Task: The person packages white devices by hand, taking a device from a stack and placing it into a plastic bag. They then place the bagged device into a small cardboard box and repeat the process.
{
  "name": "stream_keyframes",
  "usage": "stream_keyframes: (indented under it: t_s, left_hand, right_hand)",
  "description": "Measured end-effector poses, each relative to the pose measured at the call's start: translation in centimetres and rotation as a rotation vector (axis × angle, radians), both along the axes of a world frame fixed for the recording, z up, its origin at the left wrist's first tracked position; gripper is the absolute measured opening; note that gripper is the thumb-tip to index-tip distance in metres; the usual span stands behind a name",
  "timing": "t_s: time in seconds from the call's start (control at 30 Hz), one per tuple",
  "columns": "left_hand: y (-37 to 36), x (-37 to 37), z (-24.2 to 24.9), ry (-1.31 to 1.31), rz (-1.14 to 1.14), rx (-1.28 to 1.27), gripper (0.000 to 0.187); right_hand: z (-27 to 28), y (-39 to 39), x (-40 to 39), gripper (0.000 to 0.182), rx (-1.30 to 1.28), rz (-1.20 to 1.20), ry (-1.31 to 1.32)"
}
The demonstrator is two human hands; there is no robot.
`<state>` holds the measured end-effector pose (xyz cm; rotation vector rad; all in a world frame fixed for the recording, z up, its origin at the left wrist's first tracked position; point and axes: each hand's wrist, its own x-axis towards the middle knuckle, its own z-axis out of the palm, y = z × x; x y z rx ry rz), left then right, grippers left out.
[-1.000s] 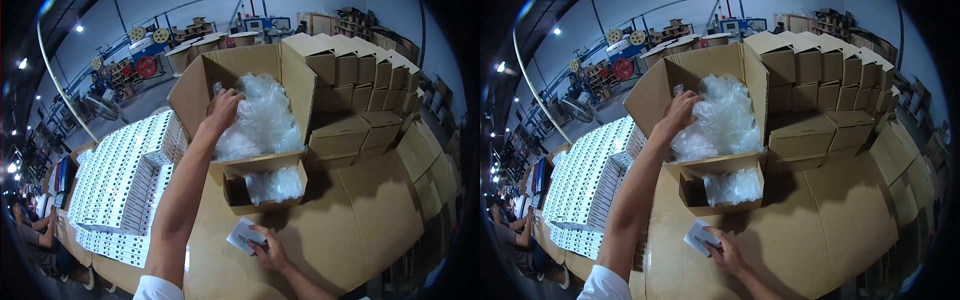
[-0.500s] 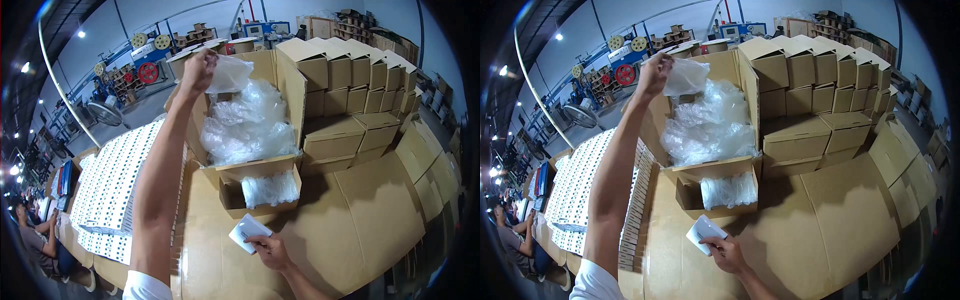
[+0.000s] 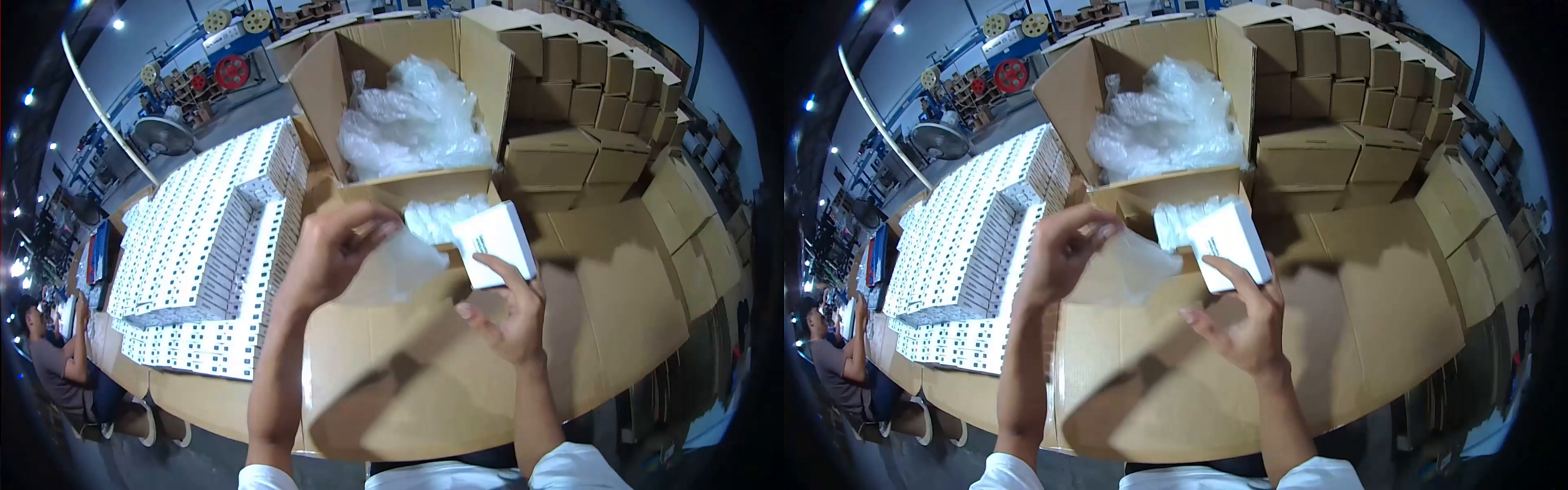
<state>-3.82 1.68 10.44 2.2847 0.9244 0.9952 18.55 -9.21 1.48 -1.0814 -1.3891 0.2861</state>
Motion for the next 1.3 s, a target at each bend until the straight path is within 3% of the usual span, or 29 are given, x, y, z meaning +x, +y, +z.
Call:
stream_keyframes:
  t_s: [0.07, 0.13, 0.17, 0.27, 0.3, 0.4, 0.47, 0.57, 0.7, 0.83, 0.97, 1.03, 1.1, 1.3]
  left_hand:
    - [-1.4, -0.3, -2.3, 0.074, -0.087, -0.037, 0.015]
    - [-2.0, -0.1, -3.7, 0.041, -0.191, 0.089, 0.011]
    - [-2.1, -0.1, -4.0, 0.019, -0.224, 0.067, 0.012]
    - [-1.9, -0.4, -5.6, -0.041, -0.158, -0.026, 0.011]
    - [-1.5, -0.6, -6.7, -0.12, -0.141, 0.016, 0.014]
    - [-1.2, -2.3, -9.6, -0.633, 0.204, -0.161, 0.025]
    - [-2.3, -1.8, -12.6, -0.922, 0.236, -0.25, 0.025]
    - [-4.3, 0.9, -16.1, -0.707, 0.246, -0.332, 0.023]
    - [-5.1, 2.1, -18.0, -0.449, 0.259, -0.408, 0.019]
    - [-5.4, 1.8, -16.9, -0.743, 0.106, -0.672, 0.017]
    - [-5.2, -0.2, -16.4, -0.698, 0.025, -0.84, 0.014]
    - [-4.8, -0.9, -16.6, -0.573, 0.051, -0.794, 0.014]
    - [-4.6, -1.2, -17.2, -0.481, 0.044, -0.727, 0.015]
    - [-4.2, -1.9, -17.4, -0.615, 0.032, -0.867, 0.018]
  right_hand:
    - [0.2, 0.2, -0.2, 0.057, -0.153, 0.145, -0.056]
    - [-0.5, 0.4, -0.7, 0.057, -0.28, 0.286, -0.097]
    - [-0.6, 0.3, -1.2, 0.046, -0.317, 0.272, -0.134]
    - [-4.3, 0.9, -0.9, 0.035, -0.408, 0.301, -0.322]
    - [-4.3, 0.9, -1.3, 0.022, -0.427, 0.313, -0.245]
    - [-7.0, 1.2, -2.2, 0.021, -0.521, 0.337, 0.303]
    - [-6.6, 1.1, -3.4, 0.022, -0.499, 0.273, 0.521]
    - [-7.5, 1.2, -4.1, 0.024, -0.475, 0.183, 0.66]
    - [-9.0, 1.2, -4.9, 0.028, -0.459, 0.191, 0.536]
    - [-8.2, 1.3, -3.8, 0.034, -0.513, 0.254, 0.626]
    - [-8.2, 1.6, -2.3, 0.028, -0.501, 0.229, 0.464]
    - [-7.5, 1.5, -1.3, 0.024, -0.51, 0.291, 0.339]
    - [-8.1, 1.6, -1.5, 0.02, -0.526, 0.31, 0.406]
    - [-8.1, 1.7, -1.2, 0.019, -0.512, 0.183, 0.326]
